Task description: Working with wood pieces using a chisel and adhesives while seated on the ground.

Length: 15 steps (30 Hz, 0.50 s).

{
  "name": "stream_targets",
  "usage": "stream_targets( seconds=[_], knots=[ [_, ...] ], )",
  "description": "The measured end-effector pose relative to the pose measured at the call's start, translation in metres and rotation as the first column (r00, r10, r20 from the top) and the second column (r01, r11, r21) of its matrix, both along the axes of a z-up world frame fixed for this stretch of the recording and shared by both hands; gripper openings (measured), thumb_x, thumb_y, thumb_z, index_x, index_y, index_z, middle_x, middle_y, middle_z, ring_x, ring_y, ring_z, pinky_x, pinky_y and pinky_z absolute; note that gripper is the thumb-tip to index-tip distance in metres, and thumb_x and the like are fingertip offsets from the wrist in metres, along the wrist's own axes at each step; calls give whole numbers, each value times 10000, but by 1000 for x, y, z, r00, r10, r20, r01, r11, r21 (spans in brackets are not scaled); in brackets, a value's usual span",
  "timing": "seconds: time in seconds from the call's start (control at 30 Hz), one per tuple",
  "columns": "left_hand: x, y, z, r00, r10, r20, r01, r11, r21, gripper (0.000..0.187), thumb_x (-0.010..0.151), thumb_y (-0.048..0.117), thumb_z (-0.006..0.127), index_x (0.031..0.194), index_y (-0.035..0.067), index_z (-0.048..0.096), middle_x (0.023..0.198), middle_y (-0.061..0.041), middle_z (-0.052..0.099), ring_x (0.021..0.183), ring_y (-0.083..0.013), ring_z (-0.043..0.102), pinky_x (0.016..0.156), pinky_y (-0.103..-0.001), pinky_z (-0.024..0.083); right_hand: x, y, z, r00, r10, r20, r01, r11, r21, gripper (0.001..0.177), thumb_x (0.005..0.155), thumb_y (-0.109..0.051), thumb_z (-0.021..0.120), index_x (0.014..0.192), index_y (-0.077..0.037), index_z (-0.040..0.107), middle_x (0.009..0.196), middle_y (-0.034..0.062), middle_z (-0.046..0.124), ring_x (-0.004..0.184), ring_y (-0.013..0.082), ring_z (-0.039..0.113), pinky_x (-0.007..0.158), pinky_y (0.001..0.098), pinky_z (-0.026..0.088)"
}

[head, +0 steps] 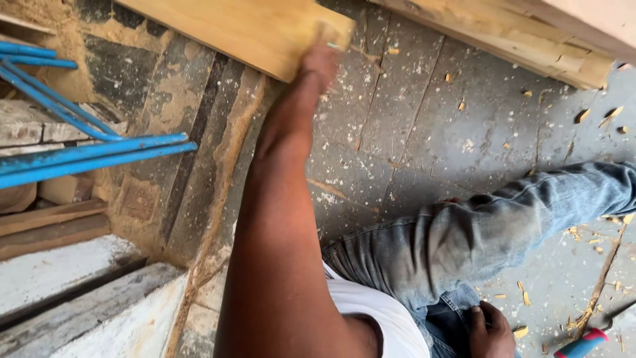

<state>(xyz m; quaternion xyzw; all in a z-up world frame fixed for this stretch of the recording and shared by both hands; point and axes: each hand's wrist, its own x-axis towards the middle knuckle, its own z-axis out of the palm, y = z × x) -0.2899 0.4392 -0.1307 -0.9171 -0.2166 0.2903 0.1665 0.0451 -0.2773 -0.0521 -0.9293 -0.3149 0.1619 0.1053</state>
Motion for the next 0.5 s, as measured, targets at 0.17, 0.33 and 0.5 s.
stream_targets(
  seconds=[0.17,0.33,0.5],
  knots=[
    [-25,-4,87,816,577,21,-540,750,383,753,812,329,704,1487,199,397,1618,-118,205,1468,-416,133,1092,-692,87,-5,8,1,1000,-15,20,17,997,-79,381,954,-377,712,1233,-125,772,1147,167,762,1066,328,736,960,433,562],
    [52,-41,110,715,529,458,-539,833,-120,371,958,321,683,1278,135,698,1441,-146,540,1384,-402,421,1105,-703,266,-32,32,35,998,-47,48,50,997,-62,378,951,-399,676,1203,-129,758,1181,149,749,1091,337,712,943,436,551],
    [190,-94,151,344,598,723,-166,797,-580,303,943,369,741,1085,102,749,1060,-131,739,983,-346,692,802,-495,545,-54,54,73,990,-141,20,142,986,-85,347,934,-384,657,1157,-136,752,1165,116,749,1074,334,709,904,434,555]
  ],
)
